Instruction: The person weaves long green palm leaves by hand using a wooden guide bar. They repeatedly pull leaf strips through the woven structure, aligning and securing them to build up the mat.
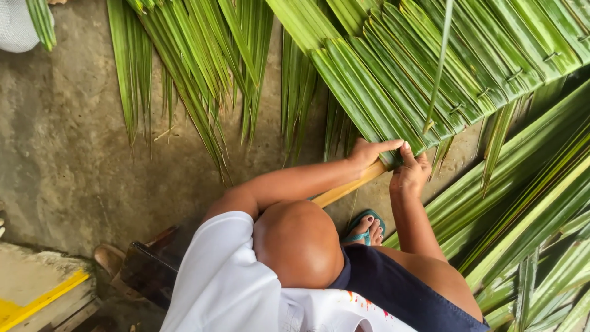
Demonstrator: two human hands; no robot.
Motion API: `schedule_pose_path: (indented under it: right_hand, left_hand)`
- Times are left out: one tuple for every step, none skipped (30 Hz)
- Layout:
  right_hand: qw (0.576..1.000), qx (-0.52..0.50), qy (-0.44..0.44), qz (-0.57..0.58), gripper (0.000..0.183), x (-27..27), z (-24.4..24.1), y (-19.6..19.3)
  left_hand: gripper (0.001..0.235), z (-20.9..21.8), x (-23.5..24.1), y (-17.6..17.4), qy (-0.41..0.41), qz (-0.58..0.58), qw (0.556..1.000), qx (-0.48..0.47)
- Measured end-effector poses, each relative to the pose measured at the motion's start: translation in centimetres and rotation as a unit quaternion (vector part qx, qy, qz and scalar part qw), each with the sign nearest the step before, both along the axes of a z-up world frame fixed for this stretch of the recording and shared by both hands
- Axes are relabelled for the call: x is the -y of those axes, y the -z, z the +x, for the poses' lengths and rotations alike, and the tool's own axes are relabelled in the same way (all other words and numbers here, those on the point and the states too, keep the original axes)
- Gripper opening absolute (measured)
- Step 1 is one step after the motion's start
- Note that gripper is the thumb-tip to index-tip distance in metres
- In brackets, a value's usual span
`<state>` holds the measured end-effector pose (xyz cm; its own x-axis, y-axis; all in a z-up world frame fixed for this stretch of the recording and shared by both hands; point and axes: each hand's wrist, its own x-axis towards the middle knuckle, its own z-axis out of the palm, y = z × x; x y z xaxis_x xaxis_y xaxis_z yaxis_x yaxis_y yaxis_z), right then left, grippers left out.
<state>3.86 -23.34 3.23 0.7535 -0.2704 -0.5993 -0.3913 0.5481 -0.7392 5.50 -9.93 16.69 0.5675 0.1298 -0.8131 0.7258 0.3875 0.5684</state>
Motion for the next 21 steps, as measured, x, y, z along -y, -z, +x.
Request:
schedule_pose_path:
  right_hand:
    - [1.0, -0.003, 0.008, -0.009, 0.022, -0.2, 0.0, -0.7]
    - [1.0, -0.003, 0.009, -0.009, 0.022, -0.2, 0.1, -0.6]
    - [1.0, 0.0, 0.013, -0.011, 0.023, -0.1, 0.2, -0.6]
    - [1.0, 0.002, 0.016, -0.013, 0.023, 0.1, 0.2, -0.5]
    - [1.0, -0.002, 0.019, -0.016, 0.023, 0.2, 0.2, -0.2]
    - [1.0, -0.004, 0.026, -0.016, 0.023, 0.4, 0.1, 0.1]
    - [0.999, -0.003, 0.032, -0.015, 0.023, 0.3, 0.4, 0.4]
    - [0.999, -0.004, 0.033, -0.015, 0.023, 0.3, 0.3, 0.2]
    - [0.999, -0.003, 0.035, -0.015, 0.023, 0.1, 0.4, 0.1]
    - [0.999, -0.002, 0.037, -0.014, 0.024, 0.0, 0.4, 0.0]
    - [0.999, -0.004, 0.038, -0.015, 0.024, -0.1, 0.6, -0.2]
    - [0.999, -0.008, 0.039, -0.016, 0.022, -0.2, 0.7, -0.4]
    - [0.999, -0.009, 0.039, -0.015, 0.021, -0.5, 1.0, -0.5]
    - [0.999, -0.01, 0.038, -0.014, 0.021, -0.7, 0.9, -1.0]
    - [0.999, -0.018, 0.041, -0.013, 0.021, -0.8, 1.0, -1.5]
    - [0.999, -0.027, 0.043, -0.013, 0.021, -0.9, 1.0, -2.1]
    - [0.999, -0.027, 0.042, -0.013, 0.021, -1.0, 1.3, -2.2]
    - [0.998, -0.036, 0.042, -0.006, 0.022, -1.0, 1.7, -2.3]
    - [0.998, -0.048, 0.044, -0.001, 0.023, -0.8, 1.6, -2.4]
    - [0.998, -0.052, 0.044, -0.003, 0.023, -1.1, 2.2, -1.6]
    - [0.997, -0.056, 0.05, 0.005, 0.025, -0.8, 2.1, -0.8]
  left_hand:
    - [0.095, 0.2, 0.8, 0.2, -0.019, 0.047, 0.999, -0.013]
    - [0.095, 0.1, 1.1, 1.6, -0.017, 0.048, 0.999, -0.014]
    - [0.086, 0.0, 1.5, 3.0, -0.016, 0.092, 0.996, -0.013]
    - [0.08, -0.1, 2.0, 4.4, -0.015, 0.135, 0.991, -0.012]
    - [0.08, -0.2, 2.0, 4.6, -0.012, 0.133, 0.991, -0.016]
    - [0.08, -0.3, 2.1, 4.8, -0.012, 0.144, 0.989, -0.011]
    - [0.08, -0.1, 2.0, 4.9, -0.013, 0.158, 0.987, -0.003]
    - [0.08, -0.1, 2.1, 5.0, -0.011, 0.158, 0.987, -0.004]
    - [0.08, 0.0, 2.2, 5.0, -0.014, 0.16, 0.987, -0.007]
    - [0.08, 0.2, 2.2, 5.1, -0.016, 0.162, 0.987, -0.009]
    - [0.08, 0.4, 2.4, 4.7, -0.015, 0.161, 0.987, -0.011]
    - [0.076, 0.7, 2.5, 4.3, -0.026, 0.142, 0.989, -0.007]
    - [0.072, 1.2, 2.4, 3.9, -0.038, 0.125, 0.991, -0.001]
    - [0.072, 1.2, 2.2, 3.7, -0.039, 0.126, 0.991, -0.002]
    - [0.075, 1.3, 2.0, 3.5, -0.041, 0.113, 0.993, -0.004]
    - [0.079, 1.4, 1.8, 3.2, -0.042, 0.099, 0.994, -0.006]
    - [0.079, 1.5, 1.4, 2.9, -0.043, 0.099, 0.994, -0.007]
    - [0.085, 1.6, 1.1, 2.6, -0.047, 0.079, 0.996, -0.011]
    - [0.09, 1.3, 0.9, 2.3, -0.048, 0.056, 0.997, -0.018]
    - [0.09, 1.2, 0.2, 3.5, -0.047, 0.055, 0.997, -0.021]
    - [0.092, 0.6, 0.0, 4.8, -0.057, 0.052, 0.997, -0.013]
